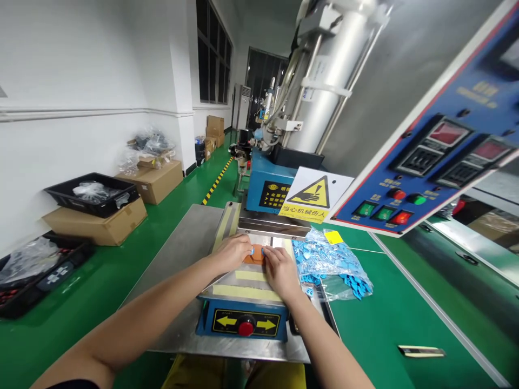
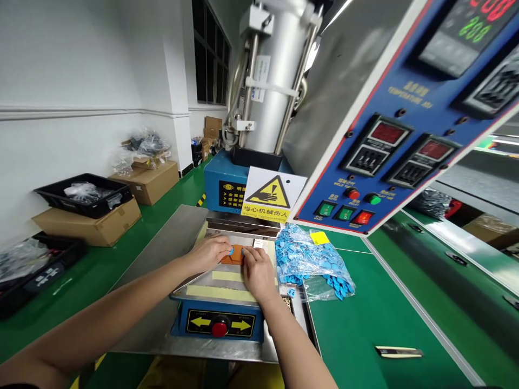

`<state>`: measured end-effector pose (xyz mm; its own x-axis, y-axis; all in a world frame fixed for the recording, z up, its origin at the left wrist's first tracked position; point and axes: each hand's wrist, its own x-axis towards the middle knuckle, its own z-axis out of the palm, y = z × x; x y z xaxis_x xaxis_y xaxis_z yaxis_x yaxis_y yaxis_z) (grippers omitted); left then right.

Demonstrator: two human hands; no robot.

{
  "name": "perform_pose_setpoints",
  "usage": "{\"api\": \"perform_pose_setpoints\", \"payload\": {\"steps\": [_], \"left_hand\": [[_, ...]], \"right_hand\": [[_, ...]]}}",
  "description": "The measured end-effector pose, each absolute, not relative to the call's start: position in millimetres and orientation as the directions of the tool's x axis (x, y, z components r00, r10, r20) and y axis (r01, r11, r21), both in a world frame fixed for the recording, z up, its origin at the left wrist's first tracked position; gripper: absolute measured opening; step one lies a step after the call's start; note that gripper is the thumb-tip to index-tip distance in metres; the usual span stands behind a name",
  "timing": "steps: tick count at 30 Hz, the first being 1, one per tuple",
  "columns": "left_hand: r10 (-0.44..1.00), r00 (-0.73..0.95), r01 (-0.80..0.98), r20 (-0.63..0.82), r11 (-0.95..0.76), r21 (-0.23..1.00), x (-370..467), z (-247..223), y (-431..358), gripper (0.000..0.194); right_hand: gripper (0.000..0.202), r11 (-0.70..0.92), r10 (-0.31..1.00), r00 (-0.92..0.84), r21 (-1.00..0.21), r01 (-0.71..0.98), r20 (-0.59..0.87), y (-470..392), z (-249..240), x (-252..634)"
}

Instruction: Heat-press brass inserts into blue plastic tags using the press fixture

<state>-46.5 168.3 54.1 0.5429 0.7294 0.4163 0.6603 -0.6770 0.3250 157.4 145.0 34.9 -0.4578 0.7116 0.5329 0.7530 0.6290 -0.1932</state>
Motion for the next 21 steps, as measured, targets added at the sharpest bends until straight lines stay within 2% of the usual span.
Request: {"api": "perform_pose_setpoints", "payload": {"steps": [3, 6, 9, 11, 14, 16, 17, 19, 21], "left_hand": [[0.740, 0.570, 0.677, 0.358, -0.670, 0.306, -48.5, 61.0, 165.5, 0.021], [0.777, 0.544, 0.691, 0.318, -0.629, 0.356, -50.5, 67.2, 162.5, 0.018], [0.802, 0.491, 0.719, 0.340, -0.593, 0.363, -45.5, 72.1, 150.9, 0.024], [0.757, 0.496, 0.681, 0.426, -0.643, 0.350, -32.4, 72.8, 134.1, 0.022], [0.570, 0.626, 0.496, 0.532, -0.818, 0.292, 6.7, 64.3, 98.2, 0.022], [0.463, 0.759, 0.399, 0.458, -0.886, 0.234, 44.0, 51.7, 75.3, 0.022], [0.443, 0.811, 0.391, 0.383, -0.896, 0.210, 64.7, 44.3, 66.7, 0.022], [0.499, 0.844, 0.461, 0.197, -0.862, 0.209, 107.4, 29.6, 57.2, 0.023], [0.633, 0.774, 0.607, 0.010, -0.747, 0.272, 146.6, 16.8, 57.2, 0.023]], "right_hand": [[0.038, 0.613, 0.733, -0.392, -0.289, 0.736, 0.556, 143.6, 33.6, 159.4], [0.036, 0.597, 0.754, -0.326, -0.389, 0.701, 0.570, 144.8, 32.8, 161.6], [0.033, 0.592, 0.767, -0.248, -0.501, 0.632, 0.592, 143.9, 31.5, 167.2], [0.031, 0.571, 0.775, -0.163, -0.567, 0.594, 0.611, 138.6, 30.4, 178.8], [0.030, 0.467, 0.801, -0.007, -0.618, 0.632, 0.599, 119.7, 25.3, 213.7], [0.028, 0.341, 0.852, 0.011, -0.572, 0.746, 0.523, 100.5, 18.2, 244.0], [0.025, 0.269, 0.891, -0.014, -0.505, 0.820, 0.453, 90.0, 13.8, 258.5], [0.018, 0.134, 0.960, -0.046, -0.310, 0.941, 0.276, 69.4, 4.8, 282.0], [0.016, 0.062, 0.990, -0.044, -0.135, 0.989, 0.133, 52.6, -3.0, 295.2]]}}
